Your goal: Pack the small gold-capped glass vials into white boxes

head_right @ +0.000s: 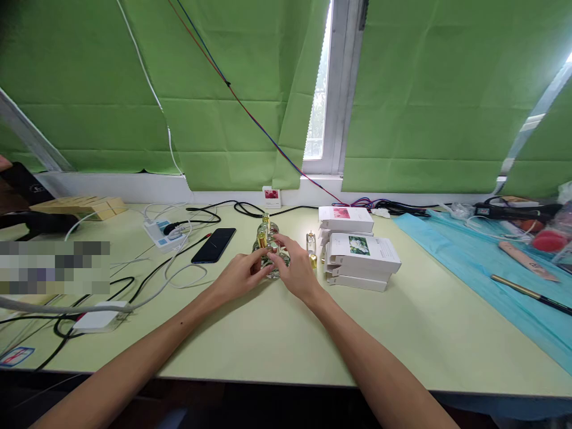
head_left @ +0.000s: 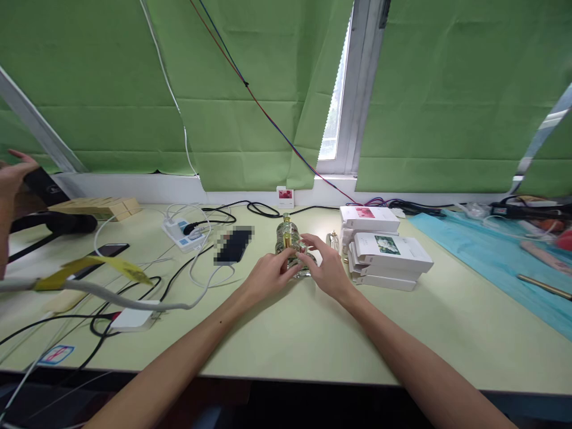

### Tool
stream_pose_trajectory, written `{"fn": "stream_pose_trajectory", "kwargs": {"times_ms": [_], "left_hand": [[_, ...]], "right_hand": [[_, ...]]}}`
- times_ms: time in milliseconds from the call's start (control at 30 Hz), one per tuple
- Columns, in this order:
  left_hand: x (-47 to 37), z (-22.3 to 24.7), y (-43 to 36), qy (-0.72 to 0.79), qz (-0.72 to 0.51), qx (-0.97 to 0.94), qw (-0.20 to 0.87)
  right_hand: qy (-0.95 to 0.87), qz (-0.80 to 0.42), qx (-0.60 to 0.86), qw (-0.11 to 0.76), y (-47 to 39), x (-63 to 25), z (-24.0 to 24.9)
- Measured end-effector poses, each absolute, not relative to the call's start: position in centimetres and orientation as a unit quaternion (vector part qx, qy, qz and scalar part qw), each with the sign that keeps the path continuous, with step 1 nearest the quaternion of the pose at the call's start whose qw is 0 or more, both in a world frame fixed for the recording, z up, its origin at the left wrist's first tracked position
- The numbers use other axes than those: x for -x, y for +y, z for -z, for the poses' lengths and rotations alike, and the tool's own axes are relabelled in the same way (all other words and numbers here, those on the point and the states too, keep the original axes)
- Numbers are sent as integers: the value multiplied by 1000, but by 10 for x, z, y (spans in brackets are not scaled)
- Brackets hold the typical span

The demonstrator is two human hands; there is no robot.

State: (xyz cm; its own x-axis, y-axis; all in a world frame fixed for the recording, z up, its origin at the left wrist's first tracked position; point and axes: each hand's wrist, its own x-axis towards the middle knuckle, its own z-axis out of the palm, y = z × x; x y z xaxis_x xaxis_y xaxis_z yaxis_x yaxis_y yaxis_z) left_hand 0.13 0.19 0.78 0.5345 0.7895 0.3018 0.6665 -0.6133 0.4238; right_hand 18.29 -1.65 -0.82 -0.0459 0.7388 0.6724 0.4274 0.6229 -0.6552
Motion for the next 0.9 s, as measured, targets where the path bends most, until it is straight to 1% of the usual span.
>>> {"fn": "stream_pose_trajectory", "kwargs": {"times_ms": [267, 700, 900], "left_hand": [[-1, -9, 1, 417, -231, -870, 126], [-1, -7, 2, 411, -236, -870, 135], [0, -6, 3, 410, -236, -872, 128]], "right_hand": [[-710, -114, 408, 563, -15, -181, 10], [-702, -109, 424, 561, -13, -182, 12], [-711, -105, 406, 564, -17, -182, 10]]}}
